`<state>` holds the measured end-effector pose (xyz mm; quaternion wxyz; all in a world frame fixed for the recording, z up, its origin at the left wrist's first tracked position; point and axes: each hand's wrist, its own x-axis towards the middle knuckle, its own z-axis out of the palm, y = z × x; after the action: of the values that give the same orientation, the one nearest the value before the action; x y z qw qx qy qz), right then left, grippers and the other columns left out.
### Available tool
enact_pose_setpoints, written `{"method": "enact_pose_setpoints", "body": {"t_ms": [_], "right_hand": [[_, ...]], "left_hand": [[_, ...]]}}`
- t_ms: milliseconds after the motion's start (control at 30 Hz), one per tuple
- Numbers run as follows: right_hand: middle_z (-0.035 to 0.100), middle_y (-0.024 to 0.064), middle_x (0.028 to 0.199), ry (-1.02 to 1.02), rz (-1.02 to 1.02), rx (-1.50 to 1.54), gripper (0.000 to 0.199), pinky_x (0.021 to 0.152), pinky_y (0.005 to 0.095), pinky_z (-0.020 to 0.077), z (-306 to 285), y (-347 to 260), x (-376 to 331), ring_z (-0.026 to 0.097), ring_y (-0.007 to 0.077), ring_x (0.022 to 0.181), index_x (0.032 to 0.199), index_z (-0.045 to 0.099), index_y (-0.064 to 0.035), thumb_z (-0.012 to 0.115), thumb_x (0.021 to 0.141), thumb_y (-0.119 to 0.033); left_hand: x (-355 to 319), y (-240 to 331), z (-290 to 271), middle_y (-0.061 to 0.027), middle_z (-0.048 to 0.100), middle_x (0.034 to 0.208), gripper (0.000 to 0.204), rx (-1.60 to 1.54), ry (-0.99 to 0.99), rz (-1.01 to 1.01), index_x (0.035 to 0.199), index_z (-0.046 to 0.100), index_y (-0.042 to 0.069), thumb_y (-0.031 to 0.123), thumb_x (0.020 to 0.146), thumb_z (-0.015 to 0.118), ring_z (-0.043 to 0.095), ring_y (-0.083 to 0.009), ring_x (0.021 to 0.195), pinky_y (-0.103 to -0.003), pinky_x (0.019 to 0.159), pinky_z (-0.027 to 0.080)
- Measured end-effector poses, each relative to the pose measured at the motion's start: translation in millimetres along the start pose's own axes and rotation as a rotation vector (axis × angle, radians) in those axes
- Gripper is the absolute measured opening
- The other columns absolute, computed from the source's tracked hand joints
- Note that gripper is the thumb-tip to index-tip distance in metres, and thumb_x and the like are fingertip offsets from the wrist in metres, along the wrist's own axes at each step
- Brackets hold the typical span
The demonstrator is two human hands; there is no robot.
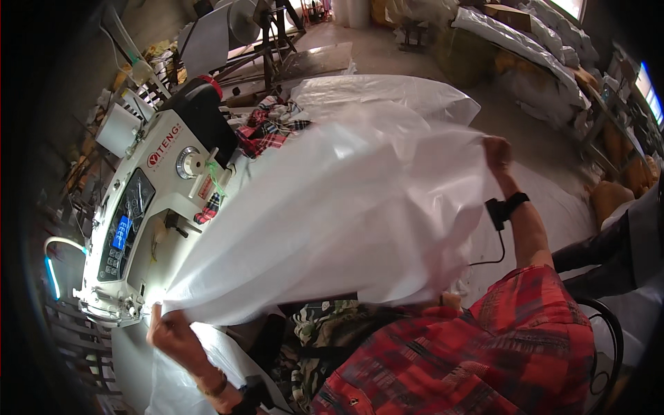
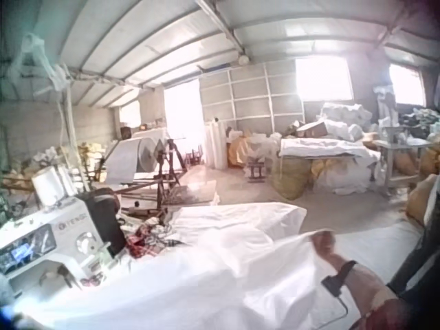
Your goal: Sewing together large sheets of white plastic material using an industrial sewing machine.
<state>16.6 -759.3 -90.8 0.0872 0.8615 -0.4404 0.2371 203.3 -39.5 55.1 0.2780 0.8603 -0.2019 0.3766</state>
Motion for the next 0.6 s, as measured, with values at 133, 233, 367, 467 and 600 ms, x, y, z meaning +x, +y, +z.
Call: {"method": "enact_pose_setpoints", "body": {"t_ms": [133,233,367,467,600], "right_hand": [[0.068,0.0231,0.095,0.057,0.266,0.061,0.041,0.078,0.0458,0.054,69.4,149.8,-13.8,0.067,0.0406,0.09,0.085,0.073,-0.0032,0.056,0.084,-0.04],[0.071,0.0188,0.093,0.256,0.496,0.42,0.042,0.074,0.0442,0.0539,81.8,212.5,-49.3,0.069,0.0367,0.089,0.093,0.072,-0.0047,0.056,0.086,-0.043],[0.071,0.0154,0.098,-0.049,0.808,0.136,0.043,0.074,0.042,0.0541,38.6,265.5,-72.1,0.068,0.0335,0.094,0.11,0.07,-0.0081,0.052,0.09,-0.042],[0.069,0.0155,0.101,-0.158,0.828,0.112,0.042,0.075,0.0422,0.054,40.8,257.0,-102.1,0.067,0.0338,0.095,0.112,0.068,-0.0087,0.052,0.09,-0.041],[0.066,0.0156,0.104,-0.369,0.783,0.141,0.041,0.077,0.0423,0.0538,86.7,208.6,-149.1,0.066,0.0341,0.098,0.114,0.066,-0.0095,0.051,0.091,-0.04]], "left_hand": [[-22.7,-88.4,-41.2,-0.0056,0.057,0.064,0.027,0.059,0.12,-0.274,0.095,0.066,-0.012,0.014,0.097,0.06,0.049,-0.0109,0.048,-0.025,0.039,0.04],[-13.7,-141.1,-100.0,-0.0069,0.059,0.07,0.028,-0.124,0.431,-0.446,0.102,0.066,-0.01,0.017,0.097,0.061,0.053,-0.0131,0.053,-0.029,0.042,0.043],[-45.7,-145.6,-118.3,-0.0095,0.057,0.084,0.031,0.06,0.347,-0.506,0.11,0.06,-0.008,0.02,0.098,0.057,0.053,-0.0172,0.068,-0.032,0.056,0.044],[-66.9,-122.1,-104.7,-0.0114,0.056,0.095,0.034,0.064,0.265,-0.524,0.116,0.056,-0.007,0.023,0.099,0.055,0.053,-0.0203,0.078,-0.035,0.066,0.045],[-97.6,-72.1,-74.3,-0.014,0.055,0.109,0.04,-0.083,0.086,-0.533,0.124,0.05,-0.005,0.027,0.1,0.052,0.053,-0.0244,0.093,-0.039,0.079,0.045]]}}
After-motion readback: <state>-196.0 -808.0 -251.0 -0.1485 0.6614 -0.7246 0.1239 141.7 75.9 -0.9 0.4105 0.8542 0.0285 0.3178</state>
